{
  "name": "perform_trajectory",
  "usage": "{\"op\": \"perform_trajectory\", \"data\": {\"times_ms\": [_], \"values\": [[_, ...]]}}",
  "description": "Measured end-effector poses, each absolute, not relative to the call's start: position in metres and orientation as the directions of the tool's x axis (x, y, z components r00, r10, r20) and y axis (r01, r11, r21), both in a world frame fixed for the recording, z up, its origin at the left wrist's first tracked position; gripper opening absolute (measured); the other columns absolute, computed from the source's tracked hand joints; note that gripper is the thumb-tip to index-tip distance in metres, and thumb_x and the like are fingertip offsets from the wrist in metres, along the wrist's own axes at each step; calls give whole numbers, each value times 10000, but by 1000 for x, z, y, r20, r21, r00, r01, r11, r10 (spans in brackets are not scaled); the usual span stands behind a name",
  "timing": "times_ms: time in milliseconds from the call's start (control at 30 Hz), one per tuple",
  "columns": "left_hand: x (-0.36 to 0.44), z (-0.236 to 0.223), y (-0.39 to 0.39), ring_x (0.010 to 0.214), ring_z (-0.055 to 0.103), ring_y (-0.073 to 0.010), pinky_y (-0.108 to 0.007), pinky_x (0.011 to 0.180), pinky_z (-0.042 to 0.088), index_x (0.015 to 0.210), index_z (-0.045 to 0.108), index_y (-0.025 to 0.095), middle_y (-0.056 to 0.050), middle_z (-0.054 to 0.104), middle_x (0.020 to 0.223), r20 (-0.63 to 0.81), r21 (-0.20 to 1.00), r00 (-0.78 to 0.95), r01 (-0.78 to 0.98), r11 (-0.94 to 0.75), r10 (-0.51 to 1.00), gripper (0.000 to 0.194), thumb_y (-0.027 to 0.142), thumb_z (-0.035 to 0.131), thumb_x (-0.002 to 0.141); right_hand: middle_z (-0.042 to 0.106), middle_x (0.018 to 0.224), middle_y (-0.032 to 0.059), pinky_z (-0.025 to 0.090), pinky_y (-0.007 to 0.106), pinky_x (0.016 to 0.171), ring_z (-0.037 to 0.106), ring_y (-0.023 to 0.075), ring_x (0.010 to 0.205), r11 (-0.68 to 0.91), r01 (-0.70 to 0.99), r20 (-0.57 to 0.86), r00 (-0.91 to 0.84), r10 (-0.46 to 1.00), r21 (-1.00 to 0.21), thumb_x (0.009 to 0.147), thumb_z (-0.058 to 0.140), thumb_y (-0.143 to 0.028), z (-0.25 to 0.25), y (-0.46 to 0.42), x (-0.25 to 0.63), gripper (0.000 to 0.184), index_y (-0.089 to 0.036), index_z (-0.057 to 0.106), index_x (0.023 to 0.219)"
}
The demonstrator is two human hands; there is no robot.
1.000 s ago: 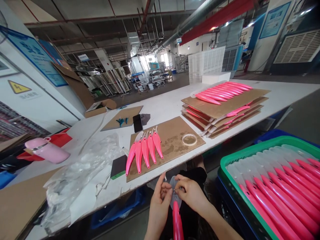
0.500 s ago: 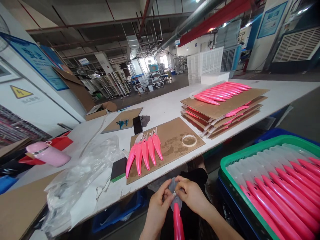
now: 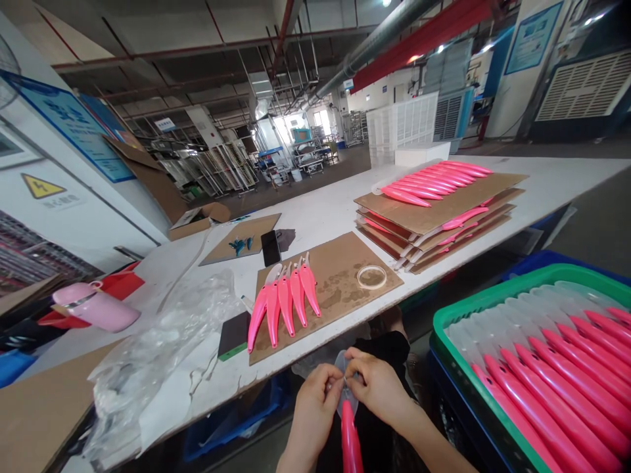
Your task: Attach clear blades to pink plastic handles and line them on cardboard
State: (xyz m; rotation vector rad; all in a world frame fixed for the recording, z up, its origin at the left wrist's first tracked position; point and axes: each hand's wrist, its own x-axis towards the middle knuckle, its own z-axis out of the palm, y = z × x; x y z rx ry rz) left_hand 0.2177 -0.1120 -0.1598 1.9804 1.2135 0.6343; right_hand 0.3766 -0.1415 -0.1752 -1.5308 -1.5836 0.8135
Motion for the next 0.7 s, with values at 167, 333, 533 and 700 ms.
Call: {"op": "perform_trajectory", "data": {"times_ms": [167,333,533,700], "values": [[216,-164,-113,859,581,-214,-347,788,451,887,631,220,-37,618,881,130,796,468,476,-373,874,180,218,451,873,692,1093,49,465,263,839,652,186,987,79,468,131,80,988,-880,752,523,-82,-180,-145,370,219,-210,700,733],[217,-174,-111,911,583,-218,-360,797,484,953,639,224,-66,552,1058,192,818,308,474,-326,932,166,232,540,820,692,1030,31,455,248,804,647,184,935,99,448,155,89,984,-889,759,534,-88,-183,-149,370,205,-208,698,733],[217,-181,-115,981,569,-245,-416,892,463,789,692,225,-68,554,998,194,811,316,481,-333,929,203,320,528,860,693,1029,16,435,248,820,636,178,941,98,410,153,102,983,-907,771,525,-89,-185,-150,371,223,-219,704,750],[217,-183,-124,1042,558,-251,-361,813,513,914,705,234,-82,538,1073,187,836,325,443,-324,927,192,308,536,859,695,1029,23,432,243,781,639,173,887,87,389,150,135,979,-917,762,524,-93,-188,-151,369,212,-211,692,712]]}}
